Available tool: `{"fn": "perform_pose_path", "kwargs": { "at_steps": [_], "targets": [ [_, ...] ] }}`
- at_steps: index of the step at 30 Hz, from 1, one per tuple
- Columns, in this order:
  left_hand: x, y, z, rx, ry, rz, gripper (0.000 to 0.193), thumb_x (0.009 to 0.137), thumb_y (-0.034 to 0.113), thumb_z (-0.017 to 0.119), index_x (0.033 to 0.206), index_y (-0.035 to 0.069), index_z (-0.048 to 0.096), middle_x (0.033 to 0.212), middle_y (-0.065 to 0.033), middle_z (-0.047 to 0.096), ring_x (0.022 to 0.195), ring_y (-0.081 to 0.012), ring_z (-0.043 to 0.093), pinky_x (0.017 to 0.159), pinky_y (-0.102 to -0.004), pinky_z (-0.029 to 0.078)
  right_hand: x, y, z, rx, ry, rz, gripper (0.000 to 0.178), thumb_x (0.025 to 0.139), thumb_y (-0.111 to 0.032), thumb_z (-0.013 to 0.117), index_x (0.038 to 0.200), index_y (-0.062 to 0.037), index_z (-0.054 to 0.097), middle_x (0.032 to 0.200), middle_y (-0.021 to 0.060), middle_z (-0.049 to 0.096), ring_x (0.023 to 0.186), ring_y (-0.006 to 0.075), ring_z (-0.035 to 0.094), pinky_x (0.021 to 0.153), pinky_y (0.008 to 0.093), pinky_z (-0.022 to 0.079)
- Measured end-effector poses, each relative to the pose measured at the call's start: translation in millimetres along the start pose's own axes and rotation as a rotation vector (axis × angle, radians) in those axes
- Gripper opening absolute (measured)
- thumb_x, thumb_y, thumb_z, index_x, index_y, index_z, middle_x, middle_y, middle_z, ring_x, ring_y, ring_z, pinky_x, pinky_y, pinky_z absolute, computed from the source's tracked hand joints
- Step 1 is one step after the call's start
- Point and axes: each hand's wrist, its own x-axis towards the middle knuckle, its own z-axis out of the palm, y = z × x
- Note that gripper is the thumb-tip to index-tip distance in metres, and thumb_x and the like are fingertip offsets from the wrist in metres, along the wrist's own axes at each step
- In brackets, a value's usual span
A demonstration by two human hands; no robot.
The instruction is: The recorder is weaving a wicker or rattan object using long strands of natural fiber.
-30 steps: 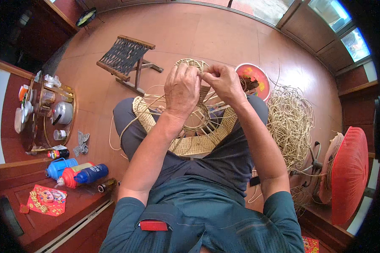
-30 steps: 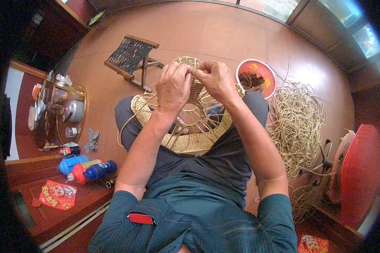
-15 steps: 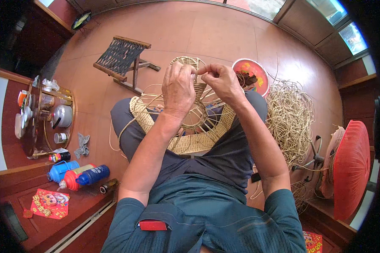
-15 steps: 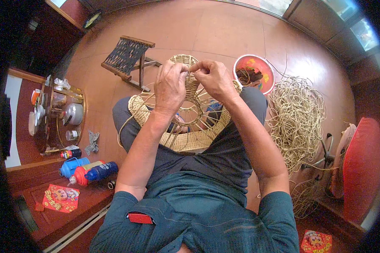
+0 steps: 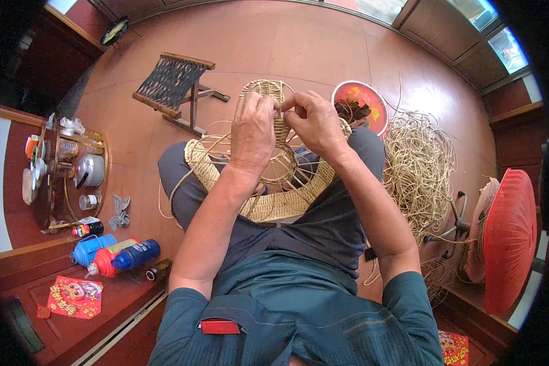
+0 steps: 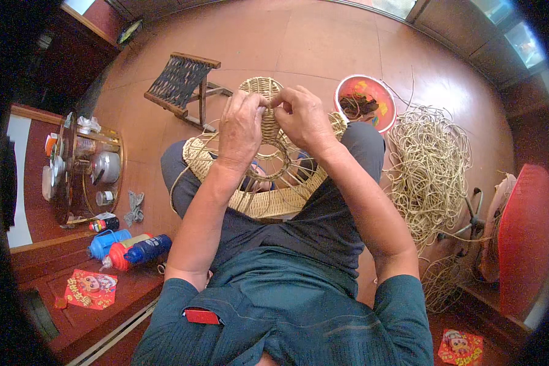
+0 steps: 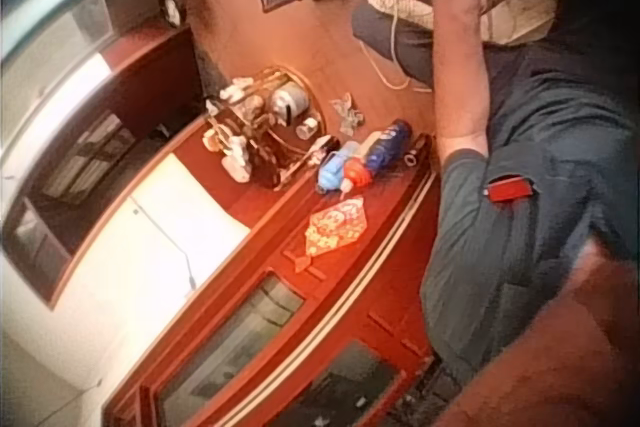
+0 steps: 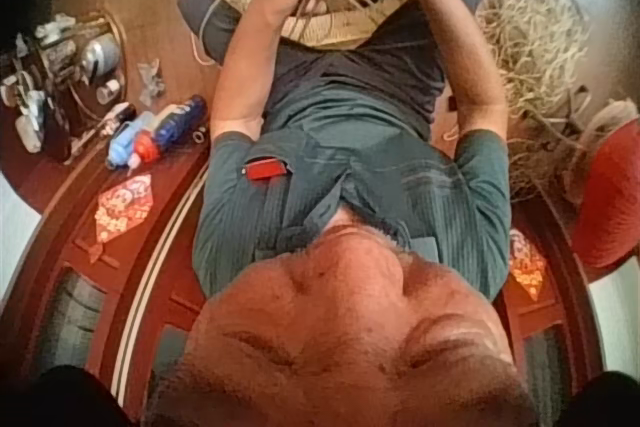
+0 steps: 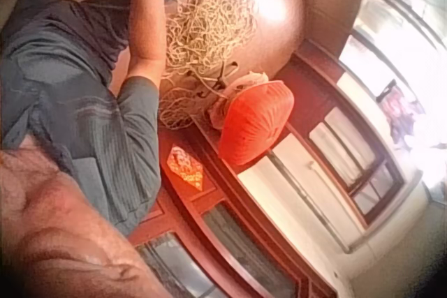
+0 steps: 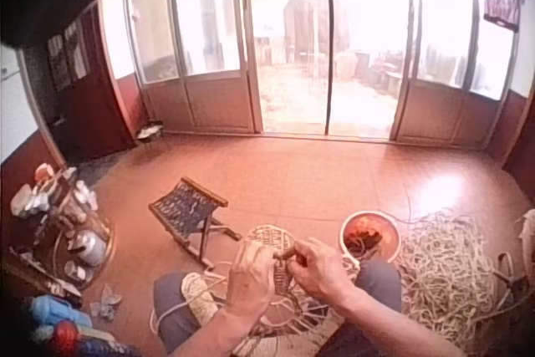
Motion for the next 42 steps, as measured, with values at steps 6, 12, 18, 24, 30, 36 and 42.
{"fn": "perform_pose_path", "kwargs": {
  "at_steps": [6, 12, 18, 24, 30, 36, 42],
  "targets": [
    [-5, -1, -8, 0.044, -0.060, 0.032, 0.007, 0.099, 0.003, 0.070, 0.106, 0.005, 0.071, 0.108, -0.0142, 0.065, 0.109, -0.0373, 0.065, 0.097, -0.0500, 0.054, -11, -3, 3, -0.015, 0.003, -0.023, 0.013, 0.093, -0.010, 0.070, 0.100, -0.0041, 0.079, 0.095, 0.0173, 0.068, 0.085, 0.0359, 0.073, 0.080, 0.0481, 0.059],
    [-13, -6, -35, 0.071, 0.000, 0.045, 0.021, 0.100, 0.004, 0.071, 0.120, 0.005, 0.073, 0.119, -0.0150, 0.068, 0.116, -0.0359, 0.066, 0.100, -0.0478, 0.054, -21, 0, 6, -0.041, 0.050, -0.086, 0.016, 0.093, -0.010, 0.071, 0.108, -0.0091, 0.078, 0.099, 0.0152, 0.068, 0.087, 0.0378, 0.073, 0.081, 0.0492, 0.060],
    [-41, -24, -59, -0.002, -0.024, -0.201, 0.036, 0.100, 0.007, 0.073, 0.136, 0.008, 0.067, 0.117, -0.0151, 0.071, 0.113, -0.0353, 0.068, 0.101, -0.0504, 0.050, -31, -13, 8, -0.062, 0.162, -0.218, 0.021, 0.095, -0.008, 0.073, 0.116, -0.0115, 0.076, 0.113, 0.0126, 0.072, 0.092, 0.0361, 0.076, 0.081, 0.0477, 0.062],
    [-42, -43, -63, 0.139, -0.112, -0.137, 0.022, 0.108, 0.019, 0.068, 0.125, 0.008, 0.076, 0.097, -0.0119, 0.080, 0.104, -0.0362, 0.073, 0.096, -0.0486, 0.054, -27, -11, 19, -0.131, 0.151, -0.314, 0.025, 0.096, -0.007, 0.076, 0.120, -0.0122, 0.078, 0.119, 0.0091, 0.072, 0.092, 0.0292, 0.077, 0.077, 0.0425, 0.062],
    [-35, -47, -76, -0.064, -0.235, -0.203, 0.028, 0.114, 0.024, 0.063, 0.127, 0.005, 0.079, 0.097, -0.0135, 0.082, 0.094, -0.0343, 0.078, 0.090, -0.0460, 0.058, -27, -20, 32, -0.141, 0.166, -0.342, 0.023, 0.096, -0.011, 0.078, 0.119, -0.0123, 0.078, 0.118, 0.0079, 0.072, 0.098, 0.0306, 0.076, 0.082, 0.0430, 0.062],
    [-35, -52, -80, -0.236, -0.242, -0.303, 0.029, 0.113, 0.025, 0.062, 0.124, 0.003, 0.078, 0.095, -0.0177, 0.080, 0.078, -0.0354, 0.078, 0.074, -0.0456, 0.060, -25, -26, 38, -0.148, 0.174, -0.296, 0.012, 0.096, -0.018, 0.080, 0.105, -0.0113, 0.076, 0.110, 0.0084, 0.069, 0.096, 0.0304, 0.074, 0.081, 0.0440, 0.061],
    [-25, -53, -87, -0.259, -0.352, -0.424, 0.029, 0.112, 0.021, 0.064, 0.125, 0.000, 0.079, 0.099, -0.0115, 0.083, 0.094, -0.0184, 0.077, 0.087, -0.0358, 0.058, -26, -21, 39, -0.180, 0.141, -0.286, 0.012, 0.096, -0.020, 0.081, 0.099, -0.0113, 0.072, 0.106, 0.0082, 0.068, 0.094, 0.0312, 0.074, 0.079, 0.0453, 0.060]
  ]
}}
